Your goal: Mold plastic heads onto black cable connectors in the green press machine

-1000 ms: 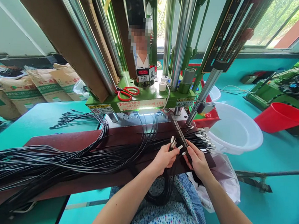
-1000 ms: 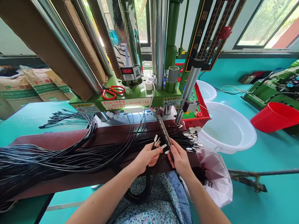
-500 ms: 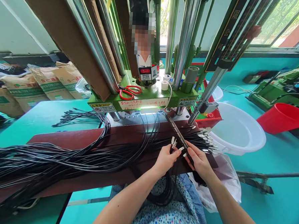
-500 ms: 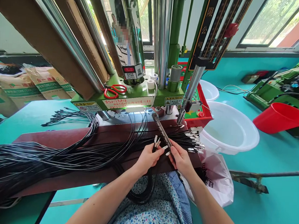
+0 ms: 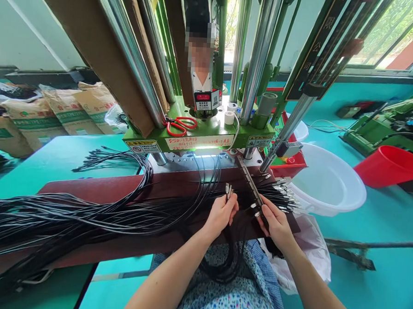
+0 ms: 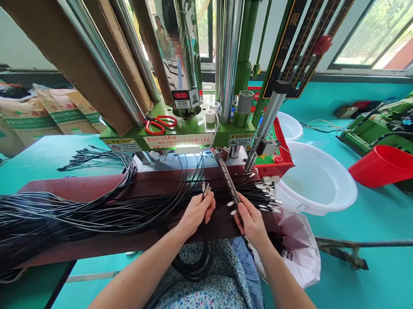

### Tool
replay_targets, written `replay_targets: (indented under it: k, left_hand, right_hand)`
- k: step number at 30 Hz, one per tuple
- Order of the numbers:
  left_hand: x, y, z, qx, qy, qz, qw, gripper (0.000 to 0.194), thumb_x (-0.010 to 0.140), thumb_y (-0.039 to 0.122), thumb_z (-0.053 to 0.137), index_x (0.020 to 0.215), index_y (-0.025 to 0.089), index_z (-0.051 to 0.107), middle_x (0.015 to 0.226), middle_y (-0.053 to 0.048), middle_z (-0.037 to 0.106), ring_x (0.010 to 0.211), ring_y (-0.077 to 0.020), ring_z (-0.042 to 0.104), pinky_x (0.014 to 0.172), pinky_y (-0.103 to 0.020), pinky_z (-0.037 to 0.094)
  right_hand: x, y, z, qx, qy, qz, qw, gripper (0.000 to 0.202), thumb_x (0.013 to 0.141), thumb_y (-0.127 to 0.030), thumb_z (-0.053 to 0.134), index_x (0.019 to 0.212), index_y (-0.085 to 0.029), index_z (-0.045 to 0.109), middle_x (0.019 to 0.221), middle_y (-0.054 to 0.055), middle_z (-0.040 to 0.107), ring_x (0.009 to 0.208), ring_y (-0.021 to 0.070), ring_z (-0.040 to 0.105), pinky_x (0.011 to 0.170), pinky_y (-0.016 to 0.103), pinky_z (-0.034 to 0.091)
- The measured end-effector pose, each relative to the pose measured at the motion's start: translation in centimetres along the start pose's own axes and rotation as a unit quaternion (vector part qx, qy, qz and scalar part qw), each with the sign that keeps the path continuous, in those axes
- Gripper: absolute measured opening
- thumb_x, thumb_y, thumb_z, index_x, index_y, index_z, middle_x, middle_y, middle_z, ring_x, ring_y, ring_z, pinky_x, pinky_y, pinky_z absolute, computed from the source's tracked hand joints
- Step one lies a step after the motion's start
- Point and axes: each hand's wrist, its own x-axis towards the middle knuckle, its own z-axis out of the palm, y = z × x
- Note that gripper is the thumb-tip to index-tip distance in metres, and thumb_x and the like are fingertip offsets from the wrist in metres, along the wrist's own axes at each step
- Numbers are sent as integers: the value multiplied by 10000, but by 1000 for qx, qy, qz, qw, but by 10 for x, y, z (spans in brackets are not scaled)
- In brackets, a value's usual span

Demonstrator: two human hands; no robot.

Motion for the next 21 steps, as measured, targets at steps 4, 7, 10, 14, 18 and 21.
replay_targets:
  k: [4,7,10,14,18,21]
  left_hand:
    - [-4,8,-5,-110,-212,-166,957,471,742,550,526,515,199,308,345,92,244,283,-33,175,279,-170,134]
    - [-5,8,-4,-141,-279,-210,926,480,737,533,548,510,196,293,342,92,235,288,-30,172,283,-160,111]
    - [-3,6,-2,-168,-289,-215,917,485,741,516,554,498,191,287,339,87,239,287,-28,176,285,-161,101]
    - [-2,3,-2,-200,-301,-223,905,476,748,491,558,491,191,292,336,84,234,284,-29,170,289,-167,83]
    - [-1,2,-4,-205,-300,-247,898,493,741,485,568,476,190,275,335,81,227,289,-29,176,296,-168,80]
    - [0,1,-6,-204,-311,-258,892,505,740,486,564,464,190,261,333,78,223,287,-31,183,290,-168,92]
  right_hand:
    - [-1,0,-5,24,-27,11,999,525,829,-454,511,1253,-145,484,485,-54,441,333,58,336,285,168,212]
    - [-1,3,-7,24,-49,13,998,527,816,-475,525,1238,-160,510,512,-42,459,340,61,351,279,175,232]
    - [-1,6,-9,17,-57,9,998,526,819,-482,521,1247,-176,506,524,-39,459,347,64,362,277,176,242]
    - [-1,8,-9,5,-63,2,998,521,837,-475,499,1264,-176,488,530,-34,460,355,65,365,281,175,247]
    - [-1,9,-10,-7,-67,-4,998,512,845,-464,492,1266,-174,484,534,-35,462,360,63,363,287,177,257]
    - [0,8,-10,-10,-74,-9,997,517,849,-458,486,1272,-162,475,521,-43,447,359,63,356,292,178,261]
